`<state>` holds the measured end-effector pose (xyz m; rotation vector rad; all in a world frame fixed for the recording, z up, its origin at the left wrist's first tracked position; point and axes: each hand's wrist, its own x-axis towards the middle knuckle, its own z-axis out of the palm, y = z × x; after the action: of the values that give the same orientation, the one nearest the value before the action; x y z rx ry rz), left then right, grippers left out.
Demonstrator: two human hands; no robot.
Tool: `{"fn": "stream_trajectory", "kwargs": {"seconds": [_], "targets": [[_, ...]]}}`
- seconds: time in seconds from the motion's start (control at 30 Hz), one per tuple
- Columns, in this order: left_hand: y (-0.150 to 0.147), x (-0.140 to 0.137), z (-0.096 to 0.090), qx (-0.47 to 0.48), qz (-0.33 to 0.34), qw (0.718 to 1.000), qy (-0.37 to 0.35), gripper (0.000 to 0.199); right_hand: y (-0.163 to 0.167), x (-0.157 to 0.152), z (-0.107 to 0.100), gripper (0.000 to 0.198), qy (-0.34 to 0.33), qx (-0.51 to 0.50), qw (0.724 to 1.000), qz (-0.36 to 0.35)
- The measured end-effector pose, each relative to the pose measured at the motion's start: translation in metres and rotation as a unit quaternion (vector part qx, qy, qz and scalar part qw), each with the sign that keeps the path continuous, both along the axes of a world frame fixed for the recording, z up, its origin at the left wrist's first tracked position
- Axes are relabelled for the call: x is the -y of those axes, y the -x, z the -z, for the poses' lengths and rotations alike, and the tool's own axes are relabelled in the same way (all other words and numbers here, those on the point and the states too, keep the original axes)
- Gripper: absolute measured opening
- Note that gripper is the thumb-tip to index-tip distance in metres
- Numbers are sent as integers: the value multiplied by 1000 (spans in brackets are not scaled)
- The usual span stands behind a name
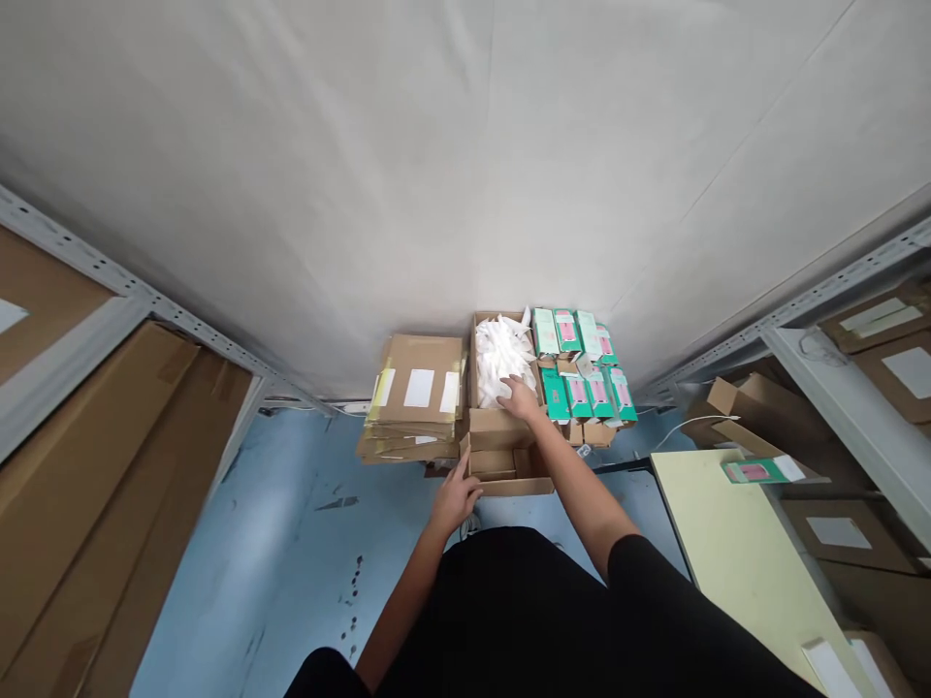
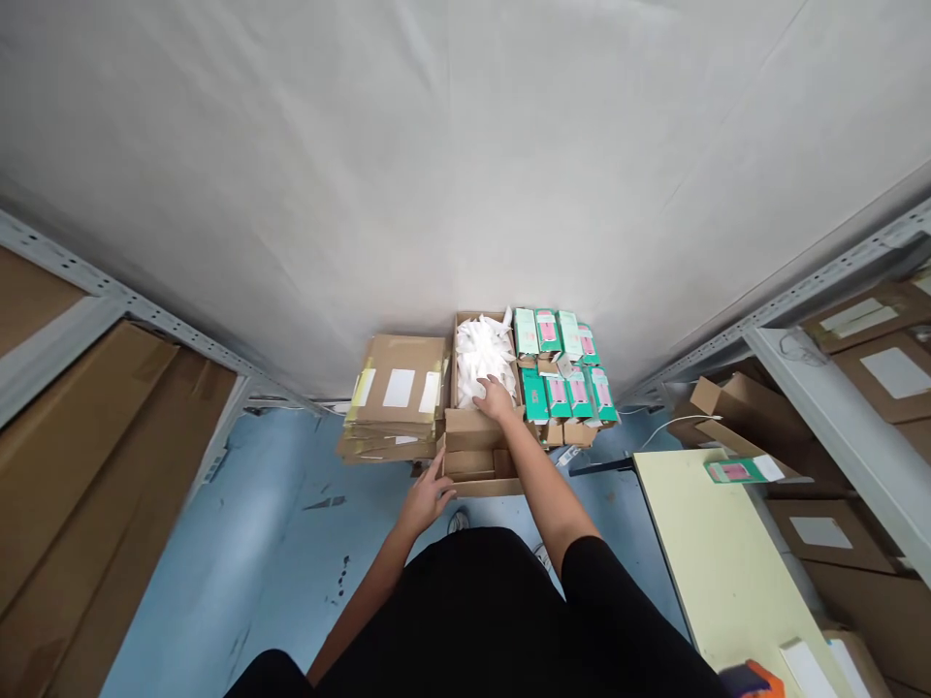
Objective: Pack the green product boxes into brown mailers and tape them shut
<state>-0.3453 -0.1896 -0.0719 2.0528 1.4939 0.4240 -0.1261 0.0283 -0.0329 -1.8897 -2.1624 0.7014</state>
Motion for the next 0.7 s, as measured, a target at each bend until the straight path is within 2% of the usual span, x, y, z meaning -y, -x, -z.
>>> {"fn": "stream_trajectory", "kwargs": {"seconds": [0.17,0.27,0.4,0.5,0.7], "targets": [[10,0,5,4,-7,1000,-5,10,39,-35,14,81,106,88,990,-9],[9,-2,5,8,-1,1000,1,12,48,-41,24,67,123,115,986,-17],[6,-2,5,21,2,1000,9,11,47,-37,26,41,102,119,988,-14],[6,0,7,32,-5,999,5,10,41,-35,16,40,66,111,992,-7],[2,-1,4,51,-8,999,-8,12,14,-28,-21,38,-38,63,997,23]]}}
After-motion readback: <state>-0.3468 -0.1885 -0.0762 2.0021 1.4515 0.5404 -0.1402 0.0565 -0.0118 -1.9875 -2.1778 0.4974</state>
